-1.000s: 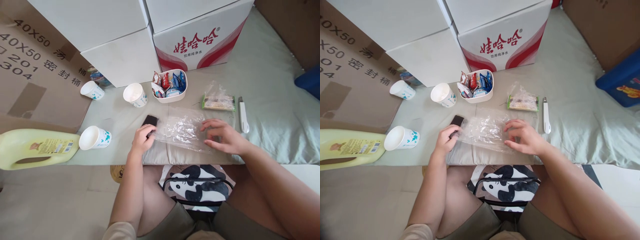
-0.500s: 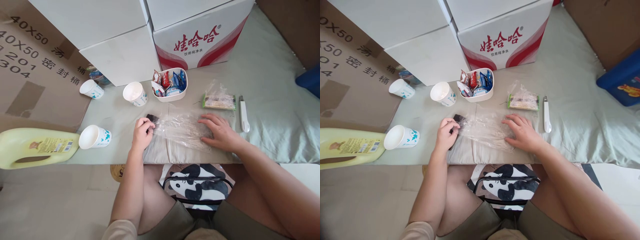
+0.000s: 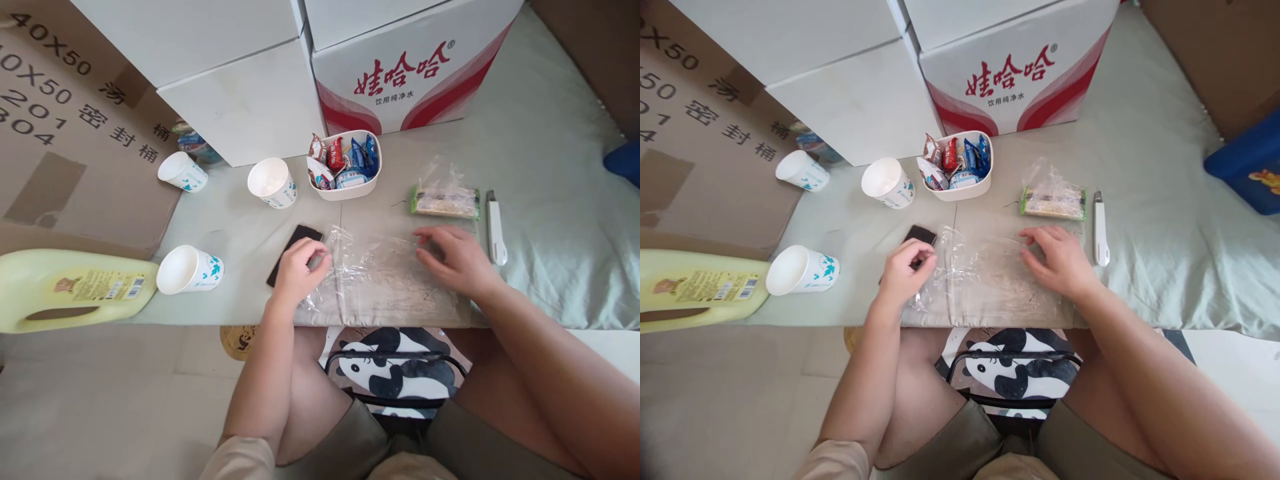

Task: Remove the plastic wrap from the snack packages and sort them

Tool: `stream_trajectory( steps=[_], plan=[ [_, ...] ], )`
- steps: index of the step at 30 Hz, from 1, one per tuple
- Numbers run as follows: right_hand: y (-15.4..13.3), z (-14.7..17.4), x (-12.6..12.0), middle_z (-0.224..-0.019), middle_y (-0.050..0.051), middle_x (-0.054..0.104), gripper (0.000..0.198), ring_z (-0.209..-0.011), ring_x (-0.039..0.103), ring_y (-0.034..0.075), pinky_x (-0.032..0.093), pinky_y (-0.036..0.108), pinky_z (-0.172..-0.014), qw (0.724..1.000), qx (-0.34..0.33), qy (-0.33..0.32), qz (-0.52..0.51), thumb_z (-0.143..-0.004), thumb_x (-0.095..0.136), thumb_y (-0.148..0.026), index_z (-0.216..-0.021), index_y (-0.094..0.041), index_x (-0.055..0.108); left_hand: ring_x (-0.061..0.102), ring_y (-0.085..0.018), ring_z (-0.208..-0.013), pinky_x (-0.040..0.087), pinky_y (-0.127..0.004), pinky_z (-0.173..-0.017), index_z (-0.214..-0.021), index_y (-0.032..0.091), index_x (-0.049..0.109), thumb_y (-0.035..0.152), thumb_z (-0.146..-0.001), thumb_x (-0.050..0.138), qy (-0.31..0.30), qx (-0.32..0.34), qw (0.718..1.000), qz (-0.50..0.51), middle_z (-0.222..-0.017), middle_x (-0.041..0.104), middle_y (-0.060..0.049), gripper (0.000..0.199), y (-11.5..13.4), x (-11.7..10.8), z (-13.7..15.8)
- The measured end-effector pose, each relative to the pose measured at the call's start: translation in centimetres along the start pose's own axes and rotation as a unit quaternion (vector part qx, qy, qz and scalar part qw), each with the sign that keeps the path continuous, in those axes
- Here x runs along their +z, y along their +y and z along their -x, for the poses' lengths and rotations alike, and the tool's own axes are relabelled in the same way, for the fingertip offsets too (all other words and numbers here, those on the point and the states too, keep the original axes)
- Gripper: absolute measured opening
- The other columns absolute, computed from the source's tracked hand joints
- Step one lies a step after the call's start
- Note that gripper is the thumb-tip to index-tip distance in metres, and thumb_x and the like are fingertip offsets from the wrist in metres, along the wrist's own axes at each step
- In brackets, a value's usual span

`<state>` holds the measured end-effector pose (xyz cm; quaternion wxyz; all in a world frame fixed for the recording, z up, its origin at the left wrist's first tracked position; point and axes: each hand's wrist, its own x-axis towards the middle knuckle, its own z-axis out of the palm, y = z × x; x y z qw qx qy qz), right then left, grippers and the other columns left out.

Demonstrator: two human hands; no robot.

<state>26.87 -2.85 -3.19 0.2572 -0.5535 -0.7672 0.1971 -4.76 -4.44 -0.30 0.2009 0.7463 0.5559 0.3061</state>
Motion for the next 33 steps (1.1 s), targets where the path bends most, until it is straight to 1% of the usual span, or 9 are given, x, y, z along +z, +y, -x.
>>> stream_trajectory(
  steps=[3, 6, 10, 15, 20, 25, 28, 31, 33],
  plan=[
    [-0.8, -0.1, -0.8, -0.091, 0.012, 0.074, 0.028, -0.093, 0.069, 0.034, 0.048, 0.044, -0.073, 0.989, 0.132, 0.04, 0.046, -0.092, 0.044, -0.035, -0.105, -0.024, 0.066, 0.064, -0.019, -0.099, 0.053, -0.036, -0.093, -0.095, 0.021, 0.068, 0.021, -0.089, 0.062, -0.062, 0.046, 0.996, -0.035, -0.102, 0.069, -0.005, 0.008, 0.5, 1.2, -0.1],
    [-1.3, -0.1, -1.2, -0.087, 0.011, 0.074, 0.026, -0.087, 0.068, 0.034, 0.041, 0.04, -0.065, 0.972, 0.215, -0.001, 0.095, -0.093, 0.045, -0.039, -0.103, -0.026, 0.065, 0.062, -0.021, -0.108, 0.052, -0.038, -0.1, -0.102, 0.022, 0.069, 0.019, -0.088, 0.064, -0.123, 0.021, 0.99, -0.067, -0.114, 0.068, -0.005, 0.015, 0.4, 1.6, 0.0],
    [-1.0, 0.0, -0.6, -0.076, 0.006, 0.072, 0.026, -0.084, 0.066, 0.032, 0.043, 0.04, -0.068, 0.985, 0.14, -0.059, 0.084, -0.087, 0.054, -0.044, -0.103, -0.025, 0.064, 0.061, -0.022, -0.11, 0.052, -0.04, -0.102, -0.106, 0.023, 0.07, 0.017, -0.087, 0.065, -0.168, -0.012, 0.981, -0.096, -0.119, 0.067, -0.005, 0.02, 0.2, 1.6, 0.1],
    [0.2, 0.2, 0.2, -0.081, 0.006, 0.072, 0.031, -0.086, 0.067, 0.029, 0.051, 0.045, -0.081, 0.997, 0.044, -0.055, 0.013, -0.087, 0.051, -0.037, -0.111, -0.023, 0.065, 0.061, -0.024, -0.11, 0.05, -0.043, -0.105, -0.107, 0.023, 0.07, 0.019, -0.087, 0.066, -0.187, -0.015, 0.976, -0.111, -0.121, 0.067, -0.005, 0.02, 0.4, 1.8, -0.1],
    [1.0, 0.6, 0.4, -0.121, 0.015, 0.07, 0.042, -0.113, 0.063, 0.038, 0.05, 0.056, -0.092, 0.996, -0.006, -0.018, 0.089, -0.085, 0.055, -0.033, -0.124, -0.023, 0.066, 0.061, -0.024, -0.111, 0.05, -0.044, -0.105, -0.107, 0.023, 0.07, 0.019, -0.087, 0.066, -0.19, -0.017, 0.976, -0.107, -0.121, 0.066, -0.005, 0.021, 0.5, 1.8, -0.2],
    [0.3, 0.9, 0.8, -0.13, 0.015, 0.067, 0.018, -0.126, 0.056, 0.043, 0.047, 0.061, -0.092, 0.994, -0.057, -0.027, 0.088, -0.088, 0.054, -0.033, -0.088, -0.024, 0.07, 0.061, -0.024, -0.11, 0.051, -0.046, -0.105, -0.108, 0.023, 0.07, 0.019, -0.086, 0.067, -0.19, -0.014, 0.976, -0.108, -0.12, 0.066, -0.006, 0.022, 0.4, 1.9, -0.3],
    [-0.4, 0.5, 0.3, -0.112, 0.012, 0.074, 0.013, -0.11, 0.066, 0.034, 0.051, 0.051, -0.088, 0.998, -0.066, -0.024, 0.001, -0.087, 0.052, -0.028, -0.077, -0.023, 0.058, 0.061, -0.024, -0.109, 0.051, -0.046, -0.105, -0.106, 0.023, 0.07, 0.019, -0.085, 0.068, -0.186, -0.01, 0.977, -0.107, -0.12, 0.066, -0.006, 0.022, 0.3, 2.0, -0.3],
    [-0.9, 0.3, -0.4, -0.082, 0.006, 0.073, 0.011, -0.073, 0.068, 0.024, 0.052, 0.039, -0.068, 0.996, 0.01, -0.052, -0.069, -0.087, 0.052, -0.032, -0.079, -0.025, 0.053, 0.061, -0.024, -0.11, 0.051, -0.045, -0.104, -0.107, 0.024, 0.07, 0.018, -0.085, 0.068, -0.187, -0.01, 0.976, -0.109, -0.119, 0.066, -0.005, 0.022, 0.4, 2.0, -0.3],
    [-1.1, 0.4, -0.6, -0.072, 0.003, 0.07, 0.01, -0.063, 0.064, 0.022, 0.05, 0.037, -0.061, 0.99, 0.065, -0.052, -0.11, -0.087, 0.054, -0.034, -0.082, -0.026, 0.052, 0.061, -0.024, -0.109, 0.05, -0.045, -0.104, -0.107, 0.024, 0.07, 0.019, -0.086, 0.068, -0.191, -0.011, 0.975, -0.111, -0.119, 0.066, -0.005, 0.022, 0.4, 2.0, -0.3]
  ],
)
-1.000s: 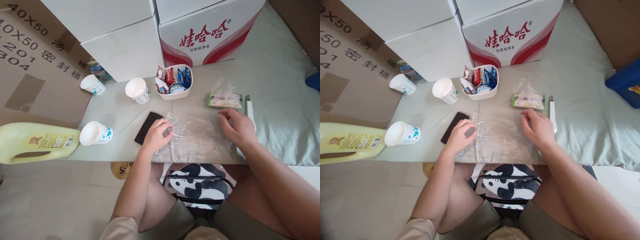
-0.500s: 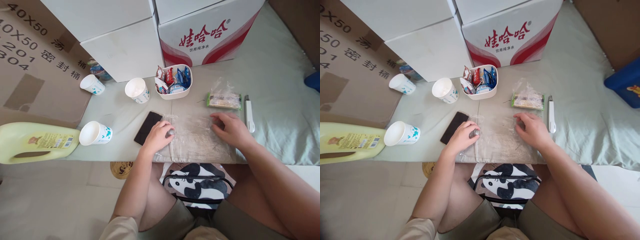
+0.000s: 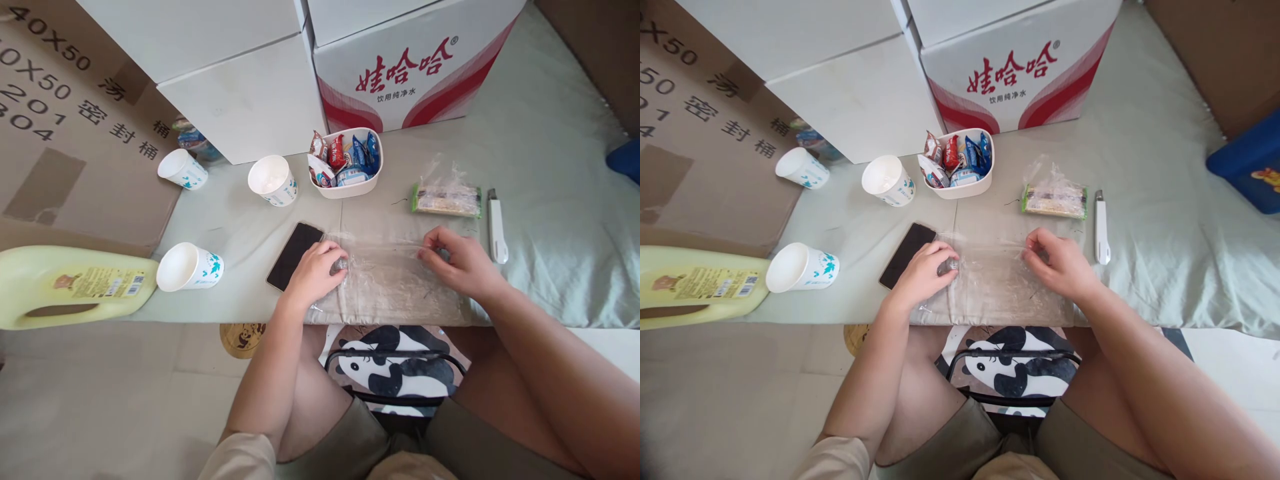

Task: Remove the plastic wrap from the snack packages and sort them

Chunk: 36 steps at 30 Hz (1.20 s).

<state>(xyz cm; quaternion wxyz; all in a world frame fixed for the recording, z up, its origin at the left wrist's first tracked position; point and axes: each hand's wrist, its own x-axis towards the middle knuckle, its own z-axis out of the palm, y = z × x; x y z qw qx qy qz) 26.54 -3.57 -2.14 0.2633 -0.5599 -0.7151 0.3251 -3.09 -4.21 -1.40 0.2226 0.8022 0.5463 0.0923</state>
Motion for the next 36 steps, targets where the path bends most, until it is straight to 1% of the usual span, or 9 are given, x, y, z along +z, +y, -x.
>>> stream_trajectory(
  steps=[9, 12, 15, 17, 20, 23, 27, 30, 36],
  plan=[
    [0.6, -0.6, 0.6, -0.063, -0.006, 0.048, 0.023, -0.05, 0.043, 0.015, 0.035, 0.03, -0.047, 0.96, 0.114, 0.171, -0.191, -0.08, 0.064, -0.035, -0.097, -0.027, 0.051, 0.06, -0.025, -0.11, 0.05, -0.045, -0.105, -0.107, 0.023, 0.07, 0.019, -0.087, 0.066, -0.005, -0.002, 1.0, -0.004, -0.121, 0.066, -0.006, 0.021, -0.1, 0.1, 0.2],
    [0.3, -0.4, 0.3, -0.07, -0.002, 0.05, 0.017, -0.059, 0.05, 0.017, 0.042, 0.033, -0.056, 0.952, 0.099, 0.256, -0.134, -0.08, 0.061, -0.03, -0.094, -0.027, 0.052, 0.061, -0.025, -0.11, 0.05, -0.045, -0.105, -0.108, 0.023, 0.07, 0.02, -0.087, 0.066, -0.001, 0.001, 1.0, -0.006, -0.121, 0.066, -0.006, 0.021, -0.1, 0.2, 0.2],
    [-0.1, 0.2, 0.0, -0.082, 0.006, 0.061, 0.003, -0.078, 0.06, 0.025, 0.05, 0.043, -0.075, 0.953, 0.026, 0.301, -0.001, -0.085, 0.055, -0.027, -0.086, -0.028, 0.052, 0.061, -0.026, -0.11, 0.05, -0.046, -0.104, -0.108, 0.022, 0.071, 0.02, -0.087, 0.067, 0.002, 0.004, 1.0, -0.011, -0.12, 0.066, -0.007, 0.022, -0.1, 0.2, 0.1],
    [-0.4, 0.4, 0.0, -0.081, 0.008, 0.064, 0.007, -0.081, 0.063, 0.028, 0.051, 0.045, -0.078, 0.963, -0.033, 0.264, 0.049, -0.088, 0.05, -0.027, -0.081, -0.028, 0.052, 0.061, -0.026, -0.109, 0.051, -0.047, -0.103, -0.108, 0.022, 0.071, 0.02, -0.087, 0.068, 0.005, 0.007, 1.0, -0.014, -0.12, 0.066, -0.007, 0.021, -0.1, 0.3, 0.1],
    [-0.2, 0.3, 0.3, -0.078, 0.007, 0.067, 0.014, -0.08, 0.065, 0.027, 0.051, 0.045, -0.076, 0.982, -0.1, 0.14, 0.08, -0.089, 0.048, -0.03, -0.08, -0.027, 0.058, 0.061, -0.025, -0.108, 0.051, -0.047, -0.103, -0.107, 0.023, 0.071, 0.02, -0.086, 0.068, 0.012, 0.01, 1.0, -0.015, -0.119, 0.066, -0.007, 0.021, -0.1, 0.3, 0.1],
    [0.5, 0.1, 0.8, -0.096, 0.01, 0.074, 0.02, -0.104, 0.065, 0.034, 0.047, 0.053, -0.087, 0.978, -0.125, 0.067, 0.155, -0.09, 0.053, -0.038, -0.091, -0.025, 0.068, 0.061, -0.025, -0.108, 0.051, -0.046, -0.103, -0.107, 0.023, 0.071, 0.02, -0.086, 0.067, 0.012, 0.006, 1.0, -0.014, -0.119, 0.066, -0.006, 0.021, 0.0, 0.3, 0.1],
    [1.6, 0.1, 1.2, -0.12, 0.01, 0.072, 0.023, -0.122, 0.056, 0.04, 0.043, 0.058, -0.094, 0.97, -0.139, 0.029, 0.2, -0.087, 0.061, -0.044, -0.094, -0.026, 0.074, 0.061, -0.026, -0.111, 0.05, -0.046, -0.103, -0.108, 0.022, 0.071, 0.022, -0.089, 0.065, 0.006, 0.0, 1.0, -0.018, -0.122, 0.066, -0.007, 0.021, 0.1, 0.2, 0.1],
    [2.1, 0.1, 1.3, -0.121, 0.009, 0.072, 0.02, -0.125, 0.055, 0.039, 0.042, 0.058, -0.096, 0.97, -0.146, 0.007, 0.197, -0.089, 0.06, -0.039, -0.082, -0.026, 0.073, 0.061, -0.025, -0.108, 0.051, -0.045, -0.101, -0.108, 0.022, 0.071, 0.023, -0.091, 0.061, 0.011, 0.004, 1.0, -0.014, -0.119, 0.067, -0.007, 0.019, 0.2, 0.1, 0.1],
    [2.4, -0.1, 1.5, -0.121, 0.009, 0.072, 0.017, -0.126, 0.055, 0.04, 0.041, 0.064, -0.1, 0.973, -0.129, 0.025, 0.188, -0.087, 0.062, -0.038, -0.085, -0.026, 0.074, 0.062, -0.024, -0.106, 0.052, -0.045, -0.099, -0.107, 0.022, 0.071, 0.026, -0.094, 0.058, 0.016, 0.009, 1.0, -0.006, -0.116, 0.068, -0.007, 0.018, 0.3, 0.0, 0.0]
  ],
)
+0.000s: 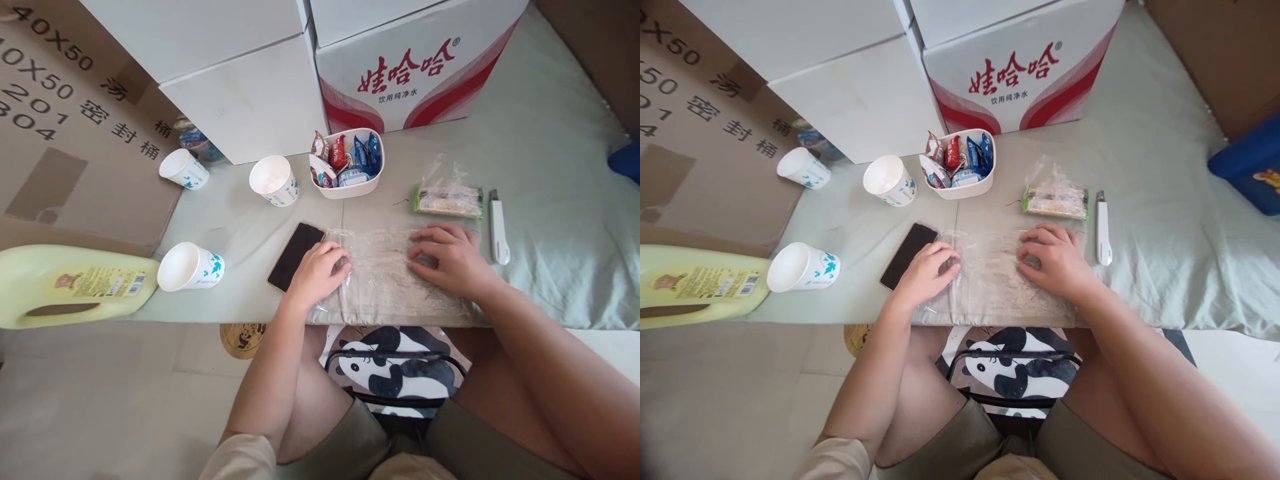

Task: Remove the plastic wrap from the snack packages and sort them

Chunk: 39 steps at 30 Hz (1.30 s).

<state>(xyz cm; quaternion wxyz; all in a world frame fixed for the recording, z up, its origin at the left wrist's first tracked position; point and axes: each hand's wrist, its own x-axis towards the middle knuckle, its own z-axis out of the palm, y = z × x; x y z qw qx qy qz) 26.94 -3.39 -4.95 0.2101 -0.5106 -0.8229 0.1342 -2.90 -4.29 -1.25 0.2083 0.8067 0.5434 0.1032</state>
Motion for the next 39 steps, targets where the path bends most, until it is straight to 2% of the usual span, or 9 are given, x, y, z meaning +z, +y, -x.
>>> stream_trajectory(
  steps=[4, 8, 13, 16, 20, 26, 28, 32, 39],
  plan=[
    [0.2, -0.1, -0.1, -0.121, 0.007, 0.072, 0.019, -0.129, 0.056, 0.04, 0.042, 0.065, -0.103, 1.0, -0.007, -0.013, -0.02, -0.086, 0.061, -0.036, -0.073, -0.026, 0.071, 0.062, -0.025, -0.11, 0.05, -0.046, -0.102, -0.113, 0.023, 0.07, 0.029, -0.091, 0.064, -0.006, -0.01, 1.0, 0.005, -0.118, 0.068, -0.006, 0.023, 0.1, -0.1, 0.1],
    [0.0, -0.3, -0.8, -0.115, 0.01, 0.073, 0.018, -0.126, 0.06, 0.037, 0.045, 0.06, -0.106, 0.997, -0.018, -0.013, -0.075, -0.087, 0.058, -0.033, -0.073, -0.025, 0.066, 0.06, -0.027, -0.115, 0.047, -0.047, -0.106, -0.116, 0.022, 0.069, 0.031, -0.088, 0.07, -0.022, -0.023, 0.999, 0.003, -0.123, 0.067, -0.006, 0.03, 0.3, -0.1, 0.2],
    [-0.4, -0.6, -1.9, -0.106, 0.01, 0.074, 0.013, -0.099, 0.071, 0.029, 0.056, 0.048, -0.09, 0.989, 0.031, -0.039, -0.142, -0.084, 0.056, -0.028, -0.071, -0.024, 0.057, 0.057, -0.028, -0.122, 0.046, -0.048, -0.108, -0.132, 0.027, 0.061, 0.029, -0.086, 0.072, -0.02, -0.008, 1.0, 0.0, -0.13, 0.065, -0.006, 0.047, 0.4, -0.1, 0.2],
    [-0.5, -0.6, -2.1, -0.099, 0.008, 0.075, 0.01, -0.095, 0.071, 0.028, 0.056, 0.045, -0.086, 0.987, 0.06, -0.03, -0.146, -0.083, 0.054, -0.027, -0.073, -0.025, 0.055, 0.053, -0.028, -0.129, 0.044, -0.048, -0.113, -0.138, 0.028, 0.057, 0.029, -0.087, 0.071, -0.001, 0.002, 1.0, 0.009, -0.137, 0.061, -0.007, 0.053, 0.2, 0.0, 0.2],
    [-0.8, -0.7, -2.2, -0.091, 0.007, 0.074, 0.011, -0.089, 0.07, 0.027, 0.055, 0.043, -0.082, 0.988, 0.064, -0.017, -0.138, -0.085, 0.051, -0.029, -0.074, -0.026, 0.054, 0.052, -0.028, -0.131, 0.043, -0.047, -0.114, -0.13, 0.025, 0.062, 0.029, -0.088, 0.069, 0.002, -0.005, 1.0, 0.013, -0.138, 0.061, -0.008, 0.042, 0.1, 0.1, 0.0],
    [-0.6, -0.7, -2.1, -0.08, 0.008, 0.071, 0.014, -0.081, 0.068, 0.028, 0.055, 0.044, -0.078, 0.992, 0.066, -0.002, -0.106, -0.087, 0.051, -0.034, -0.084, -0.024, 0.06, 0.059, -0.025, -0.112, 0.049, -0.044, -0.103, -0.097, 0.021, 0.068, 0.024, -0.093, 0.062, -0.002, -0.019, 1.0, -0.005, -0.119, 0.066, -0.006, 0.008, 0.2, 0.0, -0.2],
    [-0.4, -0.6, -1.9, -0.083, 0.009, 0.072, 0.017, -0.083, 0.069, 0.029, 0.055, 0.046, -0.08, 0.993, 0.063, 0.003, -0.103, -0.087, 0.053, -0.035, -0.092, -0.023, 0.063, 0.059, -0.024, -0.113, 0.049, -0.043, -0.103, -0.102, 0.021, 0.068, 0.023, -0.093, 0.062, 0.0, -0.024, 1.0, -0.006, -0.12, 0.066, -0.006, 0.011, 0.3, 0.0, -0.2],
    [0.1, -0.4, -1.4, -0.079, 0.007, 0.07, 0.022, -0.086, 0.069, 0.031, 0.052, 0.053, -0.087, 0.995, 0.048, 0.013, -0.09, -0.084, 0.056, -0.034, -0.1, -0.023, 0.067, 0.057, -0.026, -0.122, 0.047, -0.043, -0.11, -0.123, 0.021, 0.065, 0.022, -0.09, 0.067, 0.02, -0.03, 0.999, -0.006, -0.129, 0.062, -0.008, 0.033, 0.2, 0.2, -0.3],
    [0.2, -0.1, -1.6, -0.077, 0.004, 0.068, 0.016, -0.086, 0.069, 0.028, 0.05, 0.052, -0.092, 0.991, 0.015, 0.071, -0.111, -0.086, 0.058, -0.032, -0.097, -0.027, 0.068, 0.061, -0.026, -0.115, 0.05, -0.044, -0.106, -0.111, 0.021, 0.069, 0.024, -0.088, 0.069, 0.02, -0.033, 0.999, -0.009, -0.122, 0.065, -0.008, 0.023, 0.3, 0.3, -0.5]
  ],
)
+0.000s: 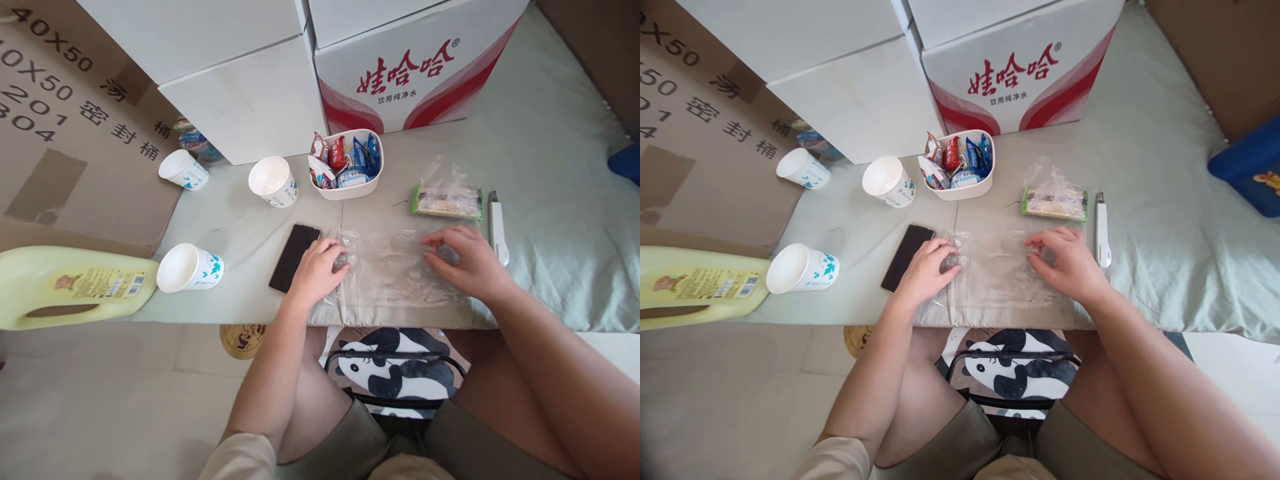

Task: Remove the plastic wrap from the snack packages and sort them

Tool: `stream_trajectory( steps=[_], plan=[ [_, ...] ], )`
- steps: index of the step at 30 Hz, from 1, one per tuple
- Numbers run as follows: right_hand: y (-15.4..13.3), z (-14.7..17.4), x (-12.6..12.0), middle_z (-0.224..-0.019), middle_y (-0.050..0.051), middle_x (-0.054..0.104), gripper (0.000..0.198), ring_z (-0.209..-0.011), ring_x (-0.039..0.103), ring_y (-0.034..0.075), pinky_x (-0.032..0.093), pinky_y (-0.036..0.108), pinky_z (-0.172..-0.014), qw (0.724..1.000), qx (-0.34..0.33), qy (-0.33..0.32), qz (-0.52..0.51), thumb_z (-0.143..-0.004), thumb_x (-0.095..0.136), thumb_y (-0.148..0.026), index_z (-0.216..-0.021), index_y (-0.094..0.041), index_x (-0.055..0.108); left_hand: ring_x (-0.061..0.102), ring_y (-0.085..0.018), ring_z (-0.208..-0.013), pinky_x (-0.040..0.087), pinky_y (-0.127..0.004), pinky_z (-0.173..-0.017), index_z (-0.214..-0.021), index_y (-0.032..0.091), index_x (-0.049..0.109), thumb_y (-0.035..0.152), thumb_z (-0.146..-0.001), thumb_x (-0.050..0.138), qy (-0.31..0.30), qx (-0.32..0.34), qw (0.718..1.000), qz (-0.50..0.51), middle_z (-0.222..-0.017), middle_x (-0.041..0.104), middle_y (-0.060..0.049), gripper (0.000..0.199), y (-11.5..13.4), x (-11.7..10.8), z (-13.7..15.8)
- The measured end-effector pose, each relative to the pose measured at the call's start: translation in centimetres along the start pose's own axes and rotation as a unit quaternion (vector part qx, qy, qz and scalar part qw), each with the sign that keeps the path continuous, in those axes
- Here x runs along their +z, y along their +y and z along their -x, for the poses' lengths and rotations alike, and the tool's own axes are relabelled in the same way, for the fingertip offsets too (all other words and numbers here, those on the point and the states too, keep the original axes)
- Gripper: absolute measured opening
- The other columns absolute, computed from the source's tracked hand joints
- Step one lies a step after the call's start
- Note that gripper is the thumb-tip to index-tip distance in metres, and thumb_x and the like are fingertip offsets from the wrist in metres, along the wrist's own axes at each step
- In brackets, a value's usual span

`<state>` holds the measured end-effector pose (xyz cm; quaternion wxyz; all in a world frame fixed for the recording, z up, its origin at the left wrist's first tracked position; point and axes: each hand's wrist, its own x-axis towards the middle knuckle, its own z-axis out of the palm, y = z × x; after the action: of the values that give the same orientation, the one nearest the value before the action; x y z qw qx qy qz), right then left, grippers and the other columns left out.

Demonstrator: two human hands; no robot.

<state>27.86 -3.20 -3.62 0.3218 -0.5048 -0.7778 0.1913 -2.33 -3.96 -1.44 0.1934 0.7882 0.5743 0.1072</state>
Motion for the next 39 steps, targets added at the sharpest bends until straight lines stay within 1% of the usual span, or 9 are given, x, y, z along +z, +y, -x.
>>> stream_trajectory(
  steps=[4, 10, 14, 17, 21, 25, 28, 35, 39],
  plan=[
    [-0.5, 0.2, -0.5, -0.08, 0.004, 0.069, 0.007, -0.082, 0.068, 0.026, 0.053, 0.045, -0.084, 0.997, 0.003, 0.052, -0.051, -0.087, 0.062, -0.032, -0.091, -0.028, 0.066, 0.06, -0.025, -0.114, 0.05, -0.044, -0.105, -0.109, 0.021, 0.069, 0.023, -0.088, 0.068, 0.019, -0.001, 1.0, 0.024, -0.119, 0.066, -0.007, 0.021, 0.0, 0.0, -0.1],
    [-0.8, 0.4, -0.9, -0.076, 0.001, 0.068, 0.004, -0.073, 0.067, 0.022, 0.053, 0.038, -0.071, 0.988, 0.056, 0.119, -0.075, -0.082, 0.065, -0.025, -0.086, -0.027, 0.064, 0.061, -0.022, -0.107, 0.051, -0.041, -0.1, -0.086, 0.02, 0.065, 0.018, -0.09, 0.063, 0.063, 0.015, 0.996, 0.064, -0.106, 0.068, -0.006, 0.005, -0.1, -0.1, -0.3],
    [-0.8, 0.9, -0.9, -0.078, 0.002, 0.069, 0.005, -0.072, 0.068, 0.021, 0.053, 0.038, -0.07, 0.972, 0.089, 0.108, -0.187, -0.084, 0.068, -0.03, -0.086, -0.027, 0.064, 0.06, -0.024, -0.118, 0.049, -0.043, -0.107, -0.113, 0.02, 0.066, 0.023, -0.091, 0.064, 0.076, 0.024, 0.995, 0.067, -0.12, 0.067, -0.008, 0.023, -0.2, 0.0, -0.4],
    [-1.1, 0.9, -0.9, -0.076, 0.0, 0.068, 0.012, -0.078, 0.072, 0.022, 0.056, 0.036, -0.071, 0.922, 0.145, 0.063, -0.353, -0.085, 0.072, -0.035, -0.089, -0.028, 0.062, 0.051, -0.029, -0.135, 0.044, -0.049, -0.114, -0.131, 0.021, 0.061, 0.03, -0.089, 0.069, 0.057, 0.0, 0.998, 0.037, -0.141, 0.059, -0.012, 0.044, -0.2, 0.3, -0.5],
    [-1.6, 0.4, -1.4, -0.07, -0.005, 0.057, 0.022, -0.078, 0.074, 0.019, 0.059, 0.043, -0.093, 0.818, 0.164, 0.057, -0.548, -0.076, 0.08, -0.035, -0.084, -0.029, 0.06, 0.049, -0.031, -0.139, 0.043, -0.05, -0.114, -0.132, 0.021, 0.062, 0.035, -0.09, 0.069, 0.028, -0.035, 0.999, 0.012, -0.146, 0.056, -0.013, 0.045, -0.2, 0.5, -0.7],
    [-2.1, 0.2, -2.6, -0.059, -0.01, 0.044, 0.027, -0.056, 0.065, 0.014, 0.055, 0.052, -0.105, 0.74, 0.18, -0.012, -0.648, -0.069, 0.081, -0.03, -0.08, -0.029, 0.057, 0.048, -0.031, -0.139, 0.041, -0.05, -0.115, -0.136, 0.019, 0.06, 0.04, -0.091, 0.068, 0.017, -0.05, 0.998, 0.016, -0.147, 0.055, -0.015, 0.051, 0.1, 0.3, -0.8],
    [-2.4, 0.4, -3.1, -0.053, -0.011, 0.031, 0.029, -0.046, 0.057, 0.012, 0.055, 0.056, -0.105, 0.707, 0.18, -0.066, -0.68, -0.069, 0.08, -0.032, -0.078, -0.028, 0.052, 0.044, -0.033, -0.143, 0.039, -0.053, -0.116, -0.133, 0.022, 0.064, 0.045, -0.089, 0.069, -0.01, -0.052, 0.999, 0.01, -0.15, 0.052, -0.013, 0.05, 0.4, 0.3, -0.7],
    [-2.8, 0.2, -2.1, -0.058, -0.01, 0.035, 0.041, -0.052, 0.06, 0.015, 0.054, 0.058, -0.102, 0.754, 0.201, -0.12, -0.614, -0.066, 0.082, -0.041, -0.074, -0.026, 0.045, 0.048, -0.03, -0.138, 0.041, -0.053, -0.114, -0.123, 0.025, 0.071, 0.042, -0.092, 0.067, 0.053, -0.024, 0.997, 0.051, -0.144, 0.056, -0.012, 0.035, 1.2, 0.9, -0.8],
    [-2.8, 0.1, -1.5, -0.06, -0.009, 0.037, 0.043, -0.053, 0.06, 0.016, 0.054, 0.059, -0.098, 0.781, 0.181, -0.137, -0.582, -0.069, 0.08, -0.046, -0.075, -0.026, 0.042, 0.047, -0.033, -0.14, 0.042, -0.054, -0.112, -0.122, 0.024, 0.07, 0.037, -0.085, 0.077, 0.008, -0.007, 0.999, 0.036, -0.144, 0.057, -0.012, 0.04, 1.5, 1.5, -1.4]
  ],
)
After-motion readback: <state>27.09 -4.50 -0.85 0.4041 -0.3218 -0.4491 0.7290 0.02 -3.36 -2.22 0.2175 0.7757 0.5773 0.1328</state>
